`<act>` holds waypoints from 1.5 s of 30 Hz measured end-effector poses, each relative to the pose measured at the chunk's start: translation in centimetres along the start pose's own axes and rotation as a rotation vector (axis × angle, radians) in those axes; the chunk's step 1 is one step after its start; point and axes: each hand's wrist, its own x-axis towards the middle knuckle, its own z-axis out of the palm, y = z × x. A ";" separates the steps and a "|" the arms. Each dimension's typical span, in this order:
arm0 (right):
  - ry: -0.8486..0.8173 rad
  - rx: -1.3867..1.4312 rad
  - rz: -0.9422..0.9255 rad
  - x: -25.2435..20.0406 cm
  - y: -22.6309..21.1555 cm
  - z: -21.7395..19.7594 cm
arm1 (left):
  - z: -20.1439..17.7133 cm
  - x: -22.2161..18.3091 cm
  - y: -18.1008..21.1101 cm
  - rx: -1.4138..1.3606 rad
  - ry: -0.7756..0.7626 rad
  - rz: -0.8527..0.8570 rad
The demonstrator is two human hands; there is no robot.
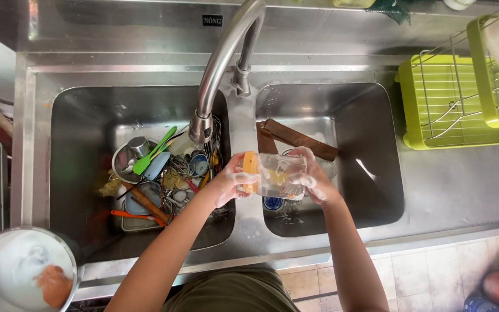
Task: Washing various kitchen utensils and containers in a commercial sink using a sponge and soapy water.
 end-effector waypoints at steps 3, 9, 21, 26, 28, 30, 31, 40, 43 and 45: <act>0.036 -0.075 -0.066 -0.2 -1.0 -0.7 | -1.9 1.2 -0.9 -0.151 -0.086 0.010; 0.028 0.268 -0.152 -1.5 -2.3 -2.7 | -6.2 6.8 -9.1 0.101 0.231 0.125; -0.195 0.633 0.066 -3.4 2.3 4.8 | -10.5 -17.6 -2.5 1.036 1.217 0.350; -0.213 0.534 0.229 -1.0 5.6 11.0 | -26.2 -27.7 -13.3 0.960 1.371 -0.299; -0.261 0.527 0.305 0.1 6.8 14.0 | -30.7 -27.8 -18.3 0.993 1.260 -0.532; -0.338 0.479 0.247 1.2 7.5 17.6 | -32.3 -27.0 -20.9 0.864 1.138 -0.562; -0.339 0.477 0.244 1.3 6.5 19.4 | -31.1 -27.5 -19.8 0.863 1.139 -0.558; -0.019 0.154 0.304 3.3 5.9 27.4 | -25.7 -31.3 -13.1 0.703 1.446 -0.116; -0.019 0.203 0.293 3.6 6.4 28.1 | -26.3 -31.3 -13.2 0.682 1.469 -0.069; -0.005 0.194 0.324 3.5 6.4 28.5 | -26.5 -31.2 -13.1 0.715 1.495 -0.131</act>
